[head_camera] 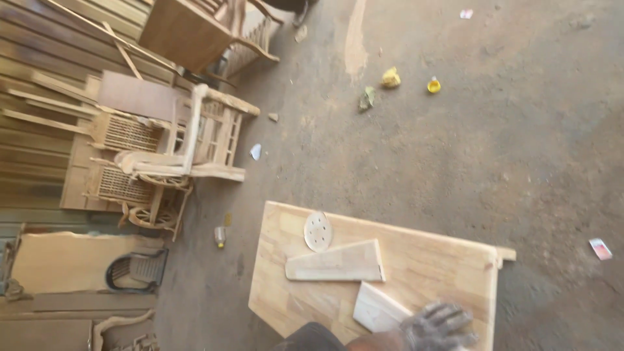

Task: The person uses an orbital sander to smooth the surfaces of several wooden pieces placed on a workbench. They hold each piece steady with one hand while moving the sander across the wood with the other, then set the finished piece aside and pick up the next one.

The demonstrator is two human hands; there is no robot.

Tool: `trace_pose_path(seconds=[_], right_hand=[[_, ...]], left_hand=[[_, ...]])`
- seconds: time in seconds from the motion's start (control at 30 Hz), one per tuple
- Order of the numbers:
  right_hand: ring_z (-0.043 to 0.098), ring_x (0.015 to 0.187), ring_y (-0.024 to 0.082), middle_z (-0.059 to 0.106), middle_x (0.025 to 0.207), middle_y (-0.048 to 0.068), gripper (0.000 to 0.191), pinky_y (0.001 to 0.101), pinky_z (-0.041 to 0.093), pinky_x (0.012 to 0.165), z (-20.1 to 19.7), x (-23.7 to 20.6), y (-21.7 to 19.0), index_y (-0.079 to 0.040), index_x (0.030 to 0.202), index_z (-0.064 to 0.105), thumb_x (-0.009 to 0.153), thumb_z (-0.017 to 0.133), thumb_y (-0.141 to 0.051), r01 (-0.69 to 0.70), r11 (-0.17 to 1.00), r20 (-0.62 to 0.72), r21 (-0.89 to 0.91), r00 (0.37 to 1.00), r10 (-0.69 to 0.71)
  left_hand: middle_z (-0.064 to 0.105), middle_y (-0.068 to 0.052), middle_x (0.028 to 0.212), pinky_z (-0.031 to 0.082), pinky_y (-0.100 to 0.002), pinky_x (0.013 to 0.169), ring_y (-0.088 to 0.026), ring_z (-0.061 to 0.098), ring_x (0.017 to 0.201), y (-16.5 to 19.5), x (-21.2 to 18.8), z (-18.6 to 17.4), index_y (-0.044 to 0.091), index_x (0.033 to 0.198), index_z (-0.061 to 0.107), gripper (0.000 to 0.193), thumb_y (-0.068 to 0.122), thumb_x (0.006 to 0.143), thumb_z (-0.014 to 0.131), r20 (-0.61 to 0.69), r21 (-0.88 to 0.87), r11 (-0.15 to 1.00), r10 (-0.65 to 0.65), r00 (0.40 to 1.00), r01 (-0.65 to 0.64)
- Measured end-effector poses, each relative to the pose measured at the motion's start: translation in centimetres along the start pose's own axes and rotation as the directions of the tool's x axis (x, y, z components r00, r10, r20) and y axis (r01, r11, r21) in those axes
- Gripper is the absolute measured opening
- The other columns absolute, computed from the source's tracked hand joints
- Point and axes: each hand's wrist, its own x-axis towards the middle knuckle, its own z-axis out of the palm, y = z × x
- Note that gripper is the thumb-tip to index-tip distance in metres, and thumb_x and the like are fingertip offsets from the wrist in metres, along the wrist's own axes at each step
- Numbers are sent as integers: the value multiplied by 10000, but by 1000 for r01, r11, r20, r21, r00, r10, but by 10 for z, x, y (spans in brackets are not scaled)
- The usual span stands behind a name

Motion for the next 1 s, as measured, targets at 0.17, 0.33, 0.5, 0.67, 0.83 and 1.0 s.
trace_pose_path(seconds=[0.17, 0.33, 0.5, 0.67, 0.83, 1.0], right_hand=[[533, 1351, 389, 548, 1435, 224, 767, 495, 437, 1140, -90, -72, 133, -34, 1491, 468, 901, 873, -309, -22, 999, 110, -23, 994, 25], [567, 1270, 282, 564, 1355, 151, 827, 439, 472, 1114, -114, -37, 236, -64, 1518, 402, 883, 879, -294, -315, 888, 348, 334, 917, 194], [652, 1127, 186, 640, 1195, 101, 532, 317, 586, 976, -103, 33, 278, -42, 1466, 536, 984, 753, -100, -899, 282, 856, 334, 414, 308], [638, 1116, 223, 559, 1248, 134, 750, 345, 600, 873, -144, 1, 198, -136, 1483, 474, 900, 925, -278, 76, 993, 459, -92, 888, -26], [632, 1106, 235, 472, 1304, 204, 701, 326, 643, 856, -124, 19, 128, -113, 1484, 466, 978, 907, -314, 105, 984, 437, -141, 899, -33], [725, 849, 232, 721, 1041, 162, 514, 367, 598, 732, -108, 106, 195, -64, 1258, 649, 923, 812, -418, -145, 957, 821, -249, 492, 289]], left_hand=[[412, -160, 1639, 259, -555, 1296, -363, 358, 1538, -11, -18, 43, 237, 1541, 576, 556, 418, 1024, 482, 46, -227, 974, 4, 999, 7], [399, -208, 1631, 285, -621, 1261, -431, 360, 1518, -10, -39, 85, 181, 1551, 566, 551, 377, 1049, 447, -35, -345, 934, 84, 996, -91], [411, -215, 1611, 311, -637, 1224, -455, 390, 1482, -2, -21, 80, 175, 1544, 564, 546, 396, 1089, 358, -35, -311, 947, 71, 997, -78], [430, -188, 1603, 314, -605, 1228, -411, 393, 1488, 6, -8, 68, 203, 1540, 558, 548, 429, 1094, 335, -37, -264, 962, 56, 998, -63], [424, -188, 1616, 314, -605, 1230, -414, 379, 1494, 4, -19, 75, 201, 1556, 551, 565, 413, 1069, 359, -42, -270, 959, 72, 996, -81], [397, -181, 1638, 304, -614, 1242, -404, 363, 1514, -2, -28, 80, 206, 1600, 532, 552, 398, 1091, 434, 14, -343, 935, 106, 994, -95]])
